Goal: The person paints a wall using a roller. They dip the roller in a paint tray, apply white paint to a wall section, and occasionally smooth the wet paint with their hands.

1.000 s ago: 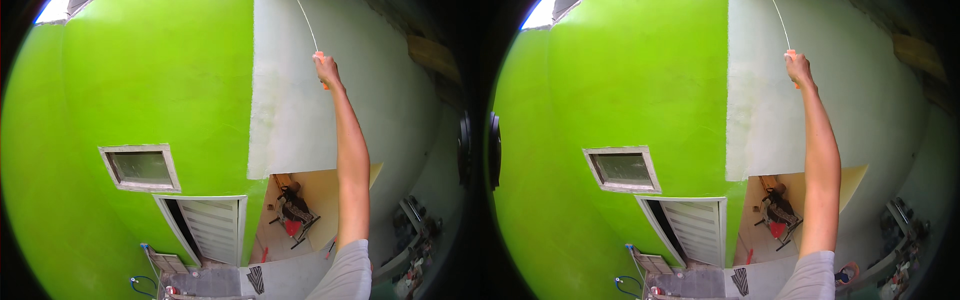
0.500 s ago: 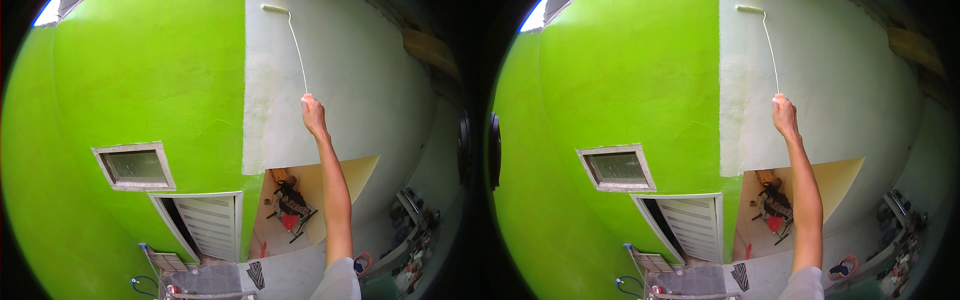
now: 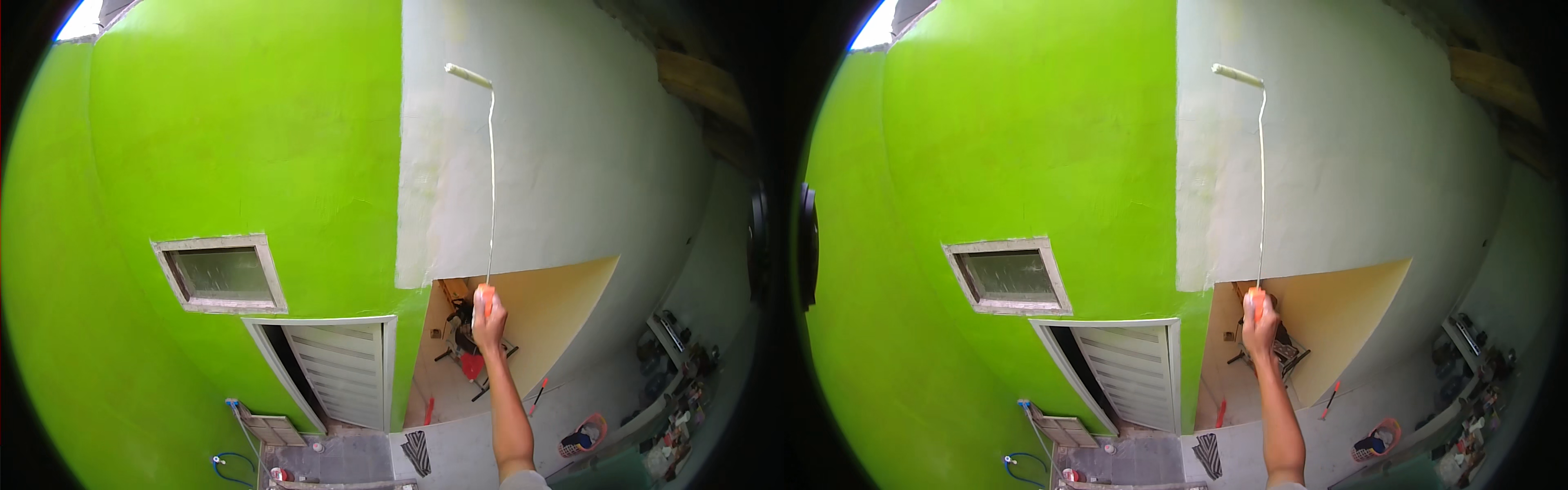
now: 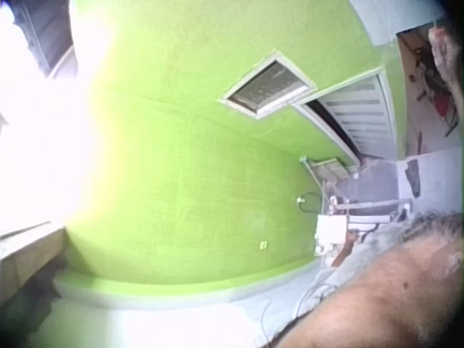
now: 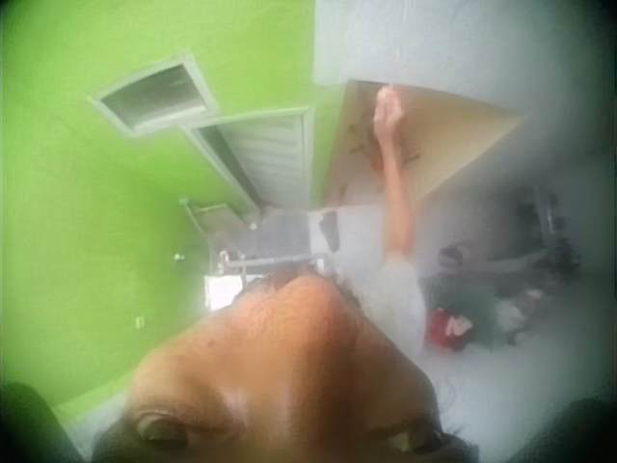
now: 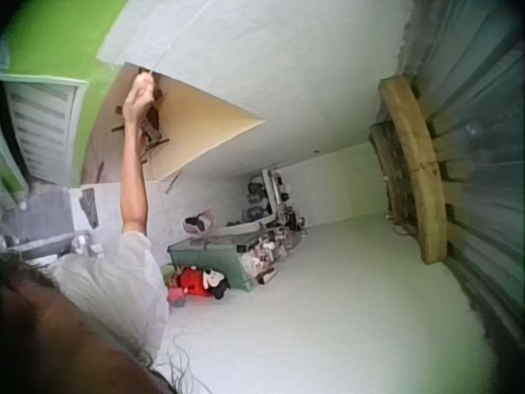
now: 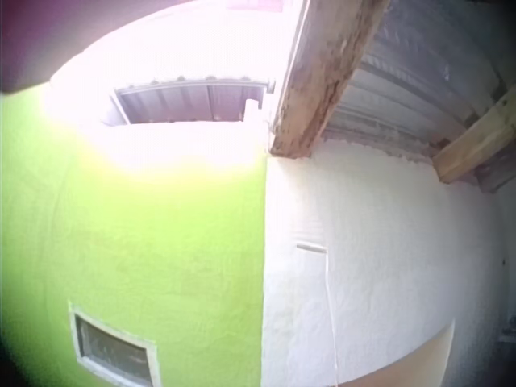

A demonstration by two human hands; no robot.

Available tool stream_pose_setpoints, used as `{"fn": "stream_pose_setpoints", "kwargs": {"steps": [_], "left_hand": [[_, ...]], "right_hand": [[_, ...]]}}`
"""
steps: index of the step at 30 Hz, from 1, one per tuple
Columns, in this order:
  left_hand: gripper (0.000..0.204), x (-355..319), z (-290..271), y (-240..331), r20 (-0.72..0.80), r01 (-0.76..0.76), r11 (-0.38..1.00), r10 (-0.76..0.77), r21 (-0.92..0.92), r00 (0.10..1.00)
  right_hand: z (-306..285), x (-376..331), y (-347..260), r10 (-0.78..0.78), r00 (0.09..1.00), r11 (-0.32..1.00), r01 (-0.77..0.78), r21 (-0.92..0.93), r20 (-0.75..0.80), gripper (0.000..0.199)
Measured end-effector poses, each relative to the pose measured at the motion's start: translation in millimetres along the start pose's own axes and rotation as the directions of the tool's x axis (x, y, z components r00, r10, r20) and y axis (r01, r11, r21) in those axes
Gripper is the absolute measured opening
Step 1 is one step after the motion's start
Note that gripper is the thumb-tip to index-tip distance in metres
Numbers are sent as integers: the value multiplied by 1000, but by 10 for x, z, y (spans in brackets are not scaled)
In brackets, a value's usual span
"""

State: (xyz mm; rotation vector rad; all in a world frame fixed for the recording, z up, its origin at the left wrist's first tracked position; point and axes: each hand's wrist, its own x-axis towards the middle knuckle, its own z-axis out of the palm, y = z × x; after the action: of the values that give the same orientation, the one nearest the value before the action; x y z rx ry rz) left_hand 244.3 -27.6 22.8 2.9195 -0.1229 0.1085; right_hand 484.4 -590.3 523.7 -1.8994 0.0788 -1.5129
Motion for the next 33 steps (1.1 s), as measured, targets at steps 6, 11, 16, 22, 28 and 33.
{"fn": "stream_pose_setpoints", "kwargs": {"steps": [6, 11, 16, 22, 28, 33], "left_hand": [[19, -13, -1, 26, 0, -4, 1000, 4, 12, 1000], [20, -171, 104, -38, 0, 4, 1000, -4, 6, 1000], [20, -275, 264, -54, -9, 32, 999, -32, -9, 999], [20, -286, 408, -22, -24, 47, 998, -48, -29, 999], [21, -186, 391, 31, -33, 43, 999, -44, -31, 998], [21, -68, 498, -25, -34, 28, 999, -29, -26, 999]], "right_hand": [[-548, -1407, -327, 354, 609, 201, -791, 578, 710, 36], [-662, -2118, -101, -106, 426, -427, -836, 346, 899, 53], [-628, -2474, -31, -300, 401, -466, -853, 233, 866, 57], [-558, -2530, -65, -390, 302, -476, -875, 90, 870, 55], [-475, -2557, -239, -328, 104, -369, -929, -26, 939, 52], [-353, -2578, -484, -52, -130, -31, -991, -132, 990, 43]]}}
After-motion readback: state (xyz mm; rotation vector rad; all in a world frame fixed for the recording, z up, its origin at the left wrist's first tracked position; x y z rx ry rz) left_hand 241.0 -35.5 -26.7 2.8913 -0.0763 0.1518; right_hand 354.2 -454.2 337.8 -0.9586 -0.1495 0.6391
